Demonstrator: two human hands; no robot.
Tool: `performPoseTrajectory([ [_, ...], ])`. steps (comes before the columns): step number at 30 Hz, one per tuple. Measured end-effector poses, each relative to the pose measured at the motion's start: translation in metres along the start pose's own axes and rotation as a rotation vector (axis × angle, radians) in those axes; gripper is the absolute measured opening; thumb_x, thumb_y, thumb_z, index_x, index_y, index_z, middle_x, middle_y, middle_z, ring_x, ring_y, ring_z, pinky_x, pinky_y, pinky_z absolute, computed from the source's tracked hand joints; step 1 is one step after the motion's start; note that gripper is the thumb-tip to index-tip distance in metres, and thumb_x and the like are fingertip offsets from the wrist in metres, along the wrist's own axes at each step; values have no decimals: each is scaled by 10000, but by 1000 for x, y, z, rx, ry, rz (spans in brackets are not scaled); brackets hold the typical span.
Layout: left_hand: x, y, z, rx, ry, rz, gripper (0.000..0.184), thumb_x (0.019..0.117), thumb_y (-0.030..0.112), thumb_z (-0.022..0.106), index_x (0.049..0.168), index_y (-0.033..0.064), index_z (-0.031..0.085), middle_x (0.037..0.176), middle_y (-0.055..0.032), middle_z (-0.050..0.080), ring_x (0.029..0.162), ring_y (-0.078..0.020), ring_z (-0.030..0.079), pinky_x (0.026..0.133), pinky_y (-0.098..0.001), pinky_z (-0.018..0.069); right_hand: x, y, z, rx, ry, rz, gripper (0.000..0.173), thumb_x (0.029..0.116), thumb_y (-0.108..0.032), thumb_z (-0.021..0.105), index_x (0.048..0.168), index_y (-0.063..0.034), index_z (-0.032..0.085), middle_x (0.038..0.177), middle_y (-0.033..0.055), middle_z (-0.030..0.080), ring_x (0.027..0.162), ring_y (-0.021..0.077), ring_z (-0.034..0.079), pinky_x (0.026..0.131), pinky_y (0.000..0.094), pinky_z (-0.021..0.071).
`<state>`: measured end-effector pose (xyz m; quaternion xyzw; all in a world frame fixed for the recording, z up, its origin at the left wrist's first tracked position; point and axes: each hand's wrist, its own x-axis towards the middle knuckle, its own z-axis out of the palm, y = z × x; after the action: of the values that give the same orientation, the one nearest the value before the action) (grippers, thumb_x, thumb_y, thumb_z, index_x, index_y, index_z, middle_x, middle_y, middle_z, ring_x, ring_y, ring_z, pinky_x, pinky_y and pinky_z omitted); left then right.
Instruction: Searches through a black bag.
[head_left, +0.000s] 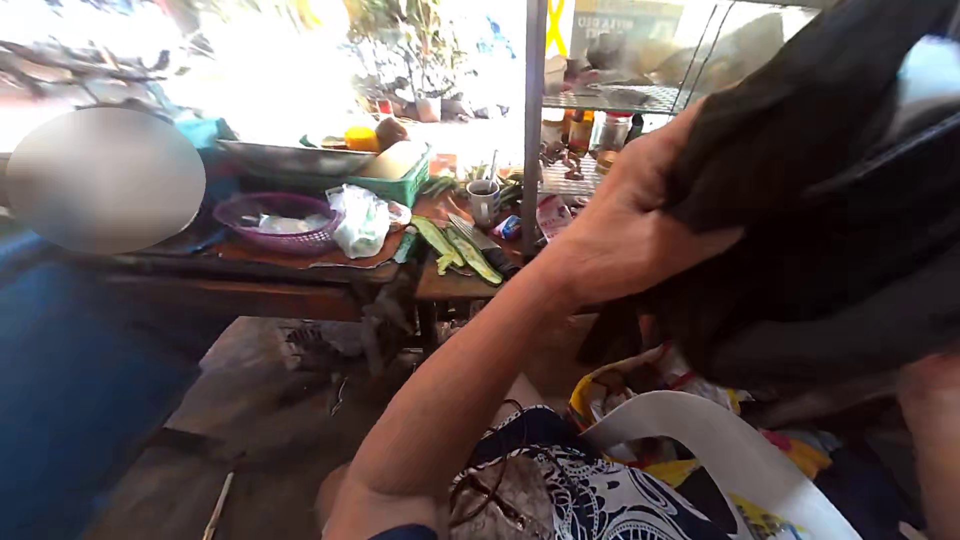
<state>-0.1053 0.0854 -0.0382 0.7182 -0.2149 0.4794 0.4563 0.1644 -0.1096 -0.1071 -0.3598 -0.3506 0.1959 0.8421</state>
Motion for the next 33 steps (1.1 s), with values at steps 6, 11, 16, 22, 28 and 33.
performPoseTrajectory([
  [6,-77,18,-53,305,-87,-188,347,831,76,759,1160,101,650,1021,85,685,960,36,638,846,-170,565,-4,49,34,4,-47,378,1021,614,-962,512,1330,-234,531,1093,11,731,995,170,730,779,401,640],
  [11,-142,36,-79,325,-118,-227,239,966,320,674,1188,233,646,1078,116,656,1040,34,605,903,-190,525,-10,75,32,-81,-231,572,934,687,-929,513,1254,-198,639,1093,-1,746,1019,126,718,840,346,624],
  [16,-172,61,-77,285,-142,-262,182,1037,325,572,1078,172,662,1025,67,646,1025,40,597,900,-145,497,5,83,20,-204,-666,627,885,762,-929,369,1130,-219,746,1023,-32,776,923,55,722,811,233,591],
  [22,-193,74,-64,324,-179,-375,65,1005,200,629,991,152,672,1025,7,687,990,-33,643,850,-207,545,7,83,34,-572,-614,510,752,1030,-674,234,1320,-78,590,1169,37,745,1084,158,709,990,347,559],
  [28,-199,74,-50,560,-339,-328,133,1025,277,589,973,182,666,844,-31,623,814,-112,615,709,-255,516,-33,77,81,-826,-1305,131,604,1004,-534,542,1414,-95,603,1443,48,608,1394,180,511,1174,420,416],
  [33,-222,85,-40,629,-391,-402,152,1036,272,539,974,211,664,866,-31,637,831,-141,631,716,-292,527,-67,82,89,-1052,-1723,248,440,978,-395,654,1295,-92,689,1218,128,714,1272,347,604,1190,690,225],
])
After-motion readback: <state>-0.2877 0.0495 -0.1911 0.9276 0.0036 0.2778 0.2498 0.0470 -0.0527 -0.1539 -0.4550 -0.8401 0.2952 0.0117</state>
